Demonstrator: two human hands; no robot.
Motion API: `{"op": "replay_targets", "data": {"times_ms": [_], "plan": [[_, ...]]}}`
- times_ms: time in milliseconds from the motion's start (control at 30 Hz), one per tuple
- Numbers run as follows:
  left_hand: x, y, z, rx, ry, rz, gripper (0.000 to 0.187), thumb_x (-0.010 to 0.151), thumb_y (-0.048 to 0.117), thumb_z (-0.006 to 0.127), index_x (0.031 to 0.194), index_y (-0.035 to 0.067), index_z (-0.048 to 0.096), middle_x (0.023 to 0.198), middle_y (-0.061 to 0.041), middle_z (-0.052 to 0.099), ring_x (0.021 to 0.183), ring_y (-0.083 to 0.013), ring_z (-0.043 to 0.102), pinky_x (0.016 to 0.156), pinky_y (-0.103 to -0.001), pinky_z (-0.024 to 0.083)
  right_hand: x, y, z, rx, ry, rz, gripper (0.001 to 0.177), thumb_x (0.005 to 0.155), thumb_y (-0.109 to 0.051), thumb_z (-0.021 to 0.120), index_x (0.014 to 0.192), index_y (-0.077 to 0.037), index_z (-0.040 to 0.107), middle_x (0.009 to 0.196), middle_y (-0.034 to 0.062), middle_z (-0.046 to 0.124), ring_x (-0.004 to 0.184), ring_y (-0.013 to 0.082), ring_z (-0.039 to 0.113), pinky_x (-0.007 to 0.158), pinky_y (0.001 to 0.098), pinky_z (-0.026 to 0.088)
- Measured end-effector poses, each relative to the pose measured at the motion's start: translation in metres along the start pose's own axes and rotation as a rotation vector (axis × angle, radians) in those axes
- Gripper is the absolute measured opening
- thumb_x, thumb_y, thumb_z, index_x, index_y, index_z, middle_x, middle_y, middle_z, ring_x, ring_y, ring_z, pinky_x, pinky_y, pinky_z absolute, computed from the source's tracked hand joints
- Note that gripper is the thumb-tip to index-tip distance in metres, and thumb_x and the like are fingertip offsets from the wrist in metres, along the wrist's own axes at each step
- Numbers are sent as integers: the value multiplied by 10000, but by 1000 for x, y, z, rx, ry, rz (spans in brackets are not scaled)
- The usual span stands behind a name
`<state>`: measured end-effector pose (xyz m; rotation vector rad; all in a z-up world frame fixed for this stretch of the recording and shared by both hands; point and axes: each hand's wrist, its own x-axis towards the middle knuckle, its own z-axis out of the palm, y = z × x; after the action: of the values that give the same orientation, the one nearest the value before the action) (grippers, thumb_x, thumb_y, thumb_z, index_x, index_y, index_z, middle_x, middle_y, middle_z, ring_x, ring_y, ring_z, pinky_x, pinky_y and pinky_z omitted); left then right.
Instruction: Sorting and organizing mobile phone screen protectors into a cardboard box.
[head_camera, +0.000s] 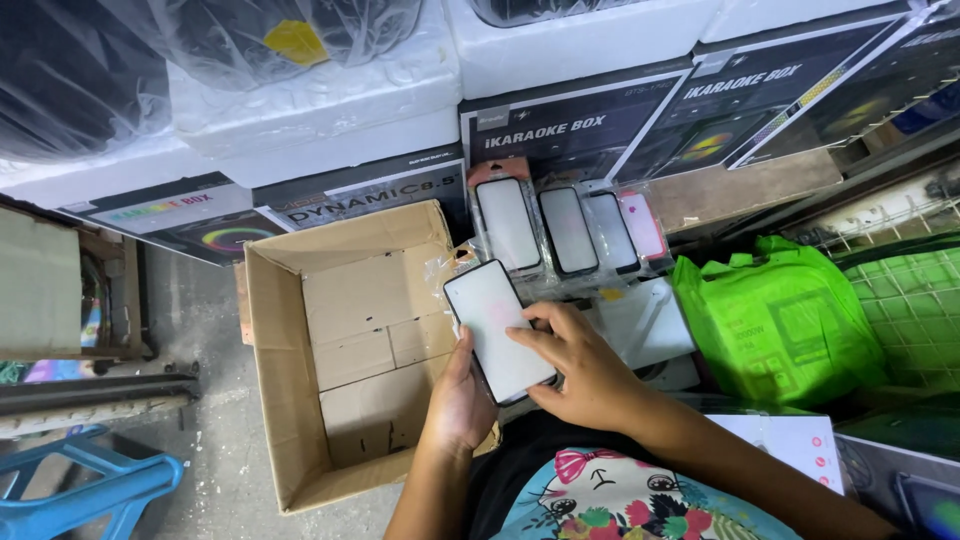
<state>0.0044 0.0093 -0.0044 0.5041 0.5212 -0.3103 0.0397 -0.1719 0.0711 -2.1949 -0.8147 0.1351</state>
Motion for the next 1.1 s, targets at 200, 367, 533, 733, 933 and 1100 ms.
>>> {"op": "replay_targets", "data": {"times_ms": [200, 367, 533, 733, 933, 1100], "plan": [[13, 0, -2, 29, 13, 23, 597, 993, 465, 521, 1440, 71, 488, 1391, -113, 604, 1255, -250, 577, 1088, -434, 443, 4, 6, -4, 167, -3, 42, 713, 685, -136, 871, 1341, -66, 601, 1362, 152, 470, 1124, 273, 594, 887, 370, 534], [17, -1, 4, 37, -7, 44, 569, 1000, 441, 524, 1437, 76, 492, 1380, -101, 604, 1250, -239, 575, 1089, -428, 440, -1, 23, 1, 78, 32, 7, 689, 707, -76, 812, 1358, -43, 588, 1363, 160, 500, 1158, 294, 604, 941, 388, 532], [19, -4, 4, 48, -30, 79, 588, 1004, 449, 519, 1424, 37, 507, 1384, -126, 621, 1267, -248, 586, 1104, -418, 433, -5, 31, 3, 52, 2, 48, 638, 762, -32, 729, 1383, -60, 585, 1347, 145, 532, 1195, 287, 619, 948, 364, 546], [16, -3, 5, -37, -89, 41, 629, 1005, 489, 499, 1424, 20, 505, 1387, -155, 613, 1262, -281, 584, 1100, -454, 426, 5, 23, -4, -135, 70, -92, 653, 650, -52, 767, 1287, -68, 623, 1404, 163, 496, 1309, 403, 479, 1063, 478, 424], [13, -4, 3, -26, -100, 38, 650, 999, 503, 494, 1454, 40, 494, 1416, -133, 613, 1288, -266, 581, 1122, -436, 417, 5, 29, 0, -155, 17, -126, 643, 654, -19, 726, 1283, -76, 603, 1542, 113, 448, 1395, 368, 454, 1134, 494, 372], [7, -1, 3, -20, -61, 34, 651, 989, 501, 505, 1447, 37, 500, 1416, -139, 610, 1291, -277, 577, 1116, -456, 422, 8, 25, 1, -164, -17, -126, 725, 643, 8, 689, 1357, -77, 591, 1515, 106, 470, 1372, 351, 471, 1125, 480, 380]]}}
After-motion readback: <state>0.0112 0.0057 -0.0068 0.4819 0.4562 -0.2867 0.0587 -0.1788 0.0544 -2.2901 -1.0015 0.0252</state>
